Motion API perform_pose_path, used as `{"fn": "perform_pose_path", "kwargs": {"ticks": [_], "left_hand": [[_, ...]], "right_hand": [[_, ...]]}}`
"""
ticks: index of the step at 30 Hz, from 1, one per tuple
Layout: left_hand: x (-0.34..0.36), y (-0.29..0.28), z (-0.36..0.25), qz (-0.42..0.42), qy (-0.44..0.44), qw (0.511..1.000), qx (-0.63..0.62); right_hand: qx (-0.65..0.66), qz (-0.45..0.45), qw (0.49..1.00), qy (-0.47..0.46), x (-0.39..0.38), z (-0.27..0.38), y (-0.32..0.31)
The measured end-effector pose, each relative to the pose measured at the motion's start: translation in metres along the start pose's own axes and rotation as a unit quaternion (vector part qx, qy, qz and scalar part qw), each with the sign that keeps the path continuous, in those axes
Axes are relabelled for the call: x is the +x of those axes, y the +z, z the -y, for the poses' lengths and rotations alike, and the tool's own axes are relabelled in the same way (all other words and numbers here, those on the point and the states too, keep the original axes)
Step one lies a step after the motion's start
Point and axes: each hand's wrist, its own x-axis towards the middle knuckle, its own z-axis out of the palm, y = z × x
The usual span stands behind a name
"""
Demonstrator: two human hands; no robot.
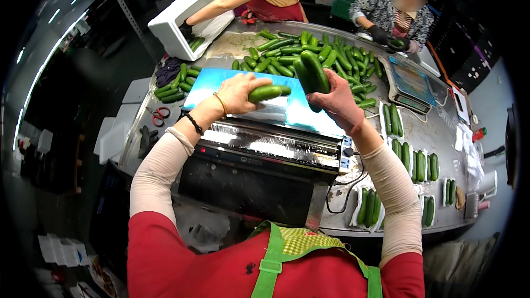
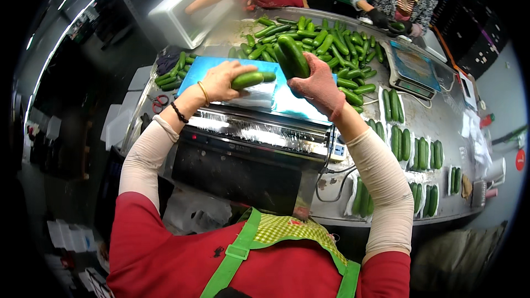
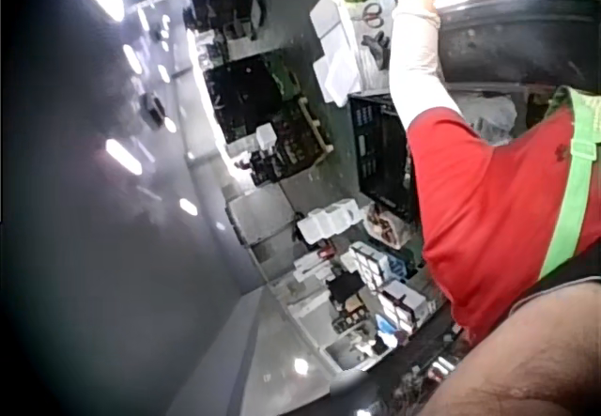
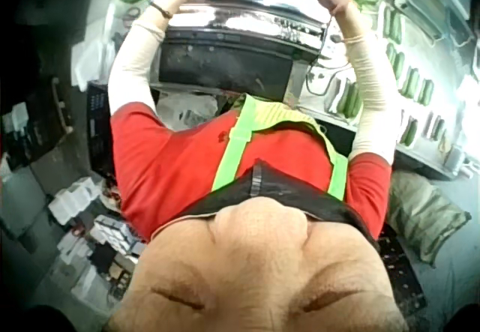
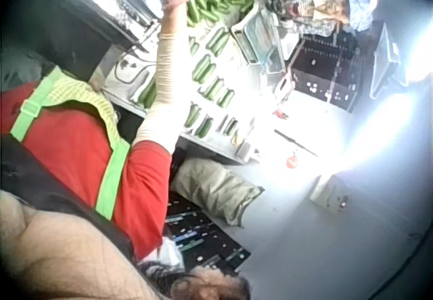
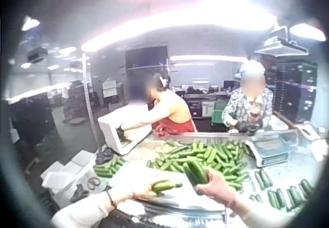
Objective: The person picks up cucumbers, aligns them on plastic trays, wraps the trays with plastic film using a heat-sealing machine, and stacks the packaged trays inside a plastic crate.
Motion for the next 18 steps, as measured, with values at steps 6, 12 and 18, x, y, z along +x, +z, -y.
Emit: {"fn": "perform_pose_path", "kwargs": {"ticks": [6, 12, 18], "left_hand": [[-0.003, 0.02, 0.017, 0.057, 0.047, 0.996, -0.044], [-0.025, 0.023, 0.036, -0.055, 0.059, 0.99, -0.113], [-0.048, 0.032, 0.05, -0.104, -0.065, 0.972, -0.199]], "right_hand": [[-0.143, 0.049, 0.988, 0.018, 0.014, 0.0, 0.011], [-0.193, 0.109, 0.974, 0.04, 0.048, -0.01, 0.023], [-0.268, 0.129, 0.954, -0.035, 0.089, -0.028, 0.05]]}}
